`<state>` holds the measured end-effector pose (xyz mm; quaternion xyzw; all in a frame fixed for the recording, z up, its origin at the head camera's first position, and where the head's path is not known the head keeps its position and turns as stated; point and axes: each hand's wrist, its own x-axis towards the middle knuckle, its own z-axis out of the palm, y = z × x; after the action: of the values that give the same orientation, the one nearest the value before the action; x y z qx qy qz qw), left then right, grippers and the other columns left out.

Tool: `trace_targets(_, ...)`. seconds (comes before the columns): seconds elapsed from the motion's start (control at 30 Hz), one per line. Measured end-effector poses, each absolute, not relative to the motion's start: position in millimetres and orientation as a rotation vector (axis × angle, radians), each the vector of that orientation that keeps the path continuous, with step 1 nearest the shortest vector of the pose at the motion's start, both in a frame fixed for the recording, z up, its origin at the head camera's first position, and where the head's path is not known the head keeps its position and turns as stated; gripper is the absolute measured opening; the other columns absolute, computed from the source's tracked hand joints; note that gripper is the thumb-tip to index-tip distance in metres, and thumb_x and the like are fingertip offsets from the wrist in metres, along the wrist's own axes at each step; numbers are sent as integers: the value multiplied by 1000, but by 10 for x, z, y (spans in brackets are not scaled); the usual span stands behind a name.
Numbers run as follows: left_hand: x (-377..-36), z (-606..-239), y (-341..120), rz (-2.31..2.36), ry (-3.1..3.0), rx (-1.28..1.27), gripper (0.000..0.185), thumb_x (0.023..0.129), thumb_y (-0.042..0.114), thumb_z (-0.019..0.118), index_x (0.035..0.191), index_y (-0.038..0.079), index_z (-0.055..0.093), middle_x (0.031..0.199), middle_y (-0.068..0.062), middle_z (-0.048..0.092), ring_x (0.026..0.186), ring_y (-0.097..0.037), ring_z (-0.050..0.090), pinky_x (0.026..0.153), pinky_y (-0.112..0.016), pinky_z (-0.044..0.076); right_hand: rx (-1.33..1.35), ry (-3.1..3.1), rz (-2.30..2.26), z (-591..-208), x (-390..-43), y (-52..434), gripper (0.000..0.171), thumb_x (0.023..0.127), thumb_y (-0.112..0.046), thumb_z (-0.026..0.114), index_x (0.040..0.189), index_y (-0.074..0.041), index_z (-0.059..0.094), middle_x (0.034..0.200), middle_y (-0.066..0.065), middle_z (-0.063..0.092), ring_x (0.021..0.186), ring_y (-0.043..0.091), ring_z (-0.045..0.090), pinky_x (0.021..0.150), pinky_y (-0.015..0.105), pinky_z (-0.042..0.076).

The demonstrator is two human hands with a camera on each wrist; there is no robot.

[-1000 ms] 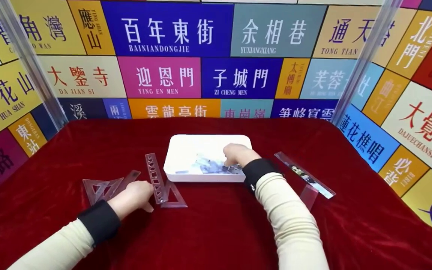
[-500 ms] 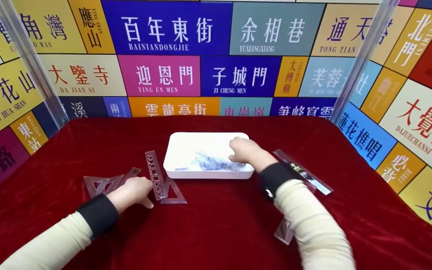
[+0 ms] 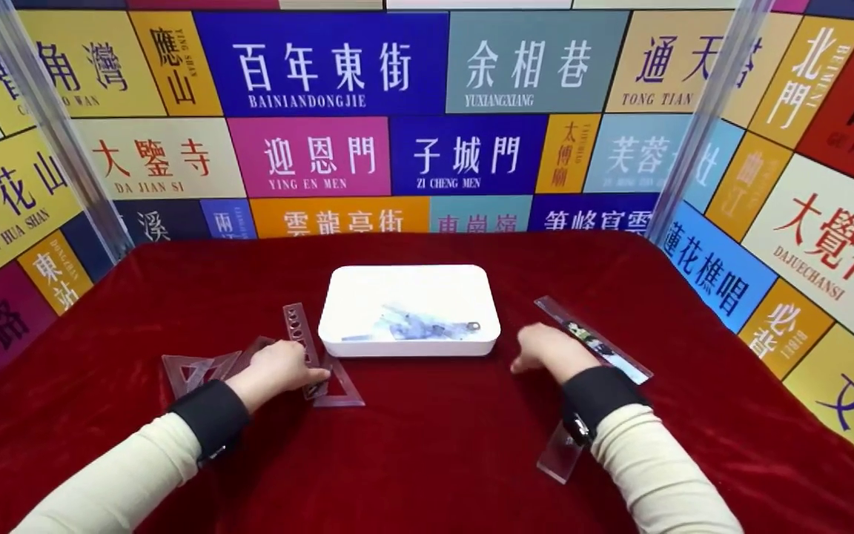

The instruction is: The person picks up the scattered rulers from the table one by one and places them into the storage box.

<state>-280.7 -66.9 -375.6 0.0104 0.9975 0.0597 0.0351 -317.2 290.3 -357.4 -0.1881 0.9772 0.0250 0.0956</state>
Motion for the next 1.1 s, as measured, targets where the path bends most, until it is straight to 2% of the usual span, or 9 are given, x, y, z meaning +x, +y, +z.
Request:
trace_targets(0.17,-2829,-3775,-610,187,3024,31,46,66,42,62,91,3,60,95,-12,58,85,-25,53,63,-40,43,-493,2806,111,-3599,-3143,2932,43,70,-35,61,74,7,55,69,13,53,64,24,47,65,36,40)
trace_targets(0.4,-2830,-3693,-577,137,2934,26,39,65,28,62,94,3,59,94,-11,57,80,-23,53,63,-39,43,-561,2800,305,-3627,-3147,2893,41,72,-34,60,72,6,57,72,18,55,70,29,50,69,39,41)
trace_targets(0.67,-2776,-3667,-781,176,2871,93,27,61,24,63,78,4,60,81,-10,57,69,-20,50,58,-34,42,-610,2787,363,-3663,-3171,2878,38,71,-34,61,68,4,58,69,16,55,65,27,51,65,37,42)
trace_targets(0.87,-2718,-3700,-889,215,2876,88,36,65,26,62,90,2,58,92,-13,58,78,-23,53,67,-38,42,-612,2782,391,-3644,-3171,2879,40,73,-34,59,75,7,59,73,19,56,71,31,52,68,40,42)
trace_targets(0.97,-2680,-3722,-902,225,2874,91,38,66,31,62,89,0,59,90,-14,58,77,-22,53,71,-36,42,-620,2788,379,-3652,-3161,2879,40,73,-33,58,75,7,59,73,19,56,73,33,52,69,41,41)
trace_targets(1.1,-2658,-3732,-923,199,2858,98,35,65,27,63,86,-1,59,88,-14,57,75,-21,50,70,-33,42,-626,2799,364,-3677,-3150,2874,41,73,-33,59,76,8,59,73,19,56,75,34,51,69,41,41)
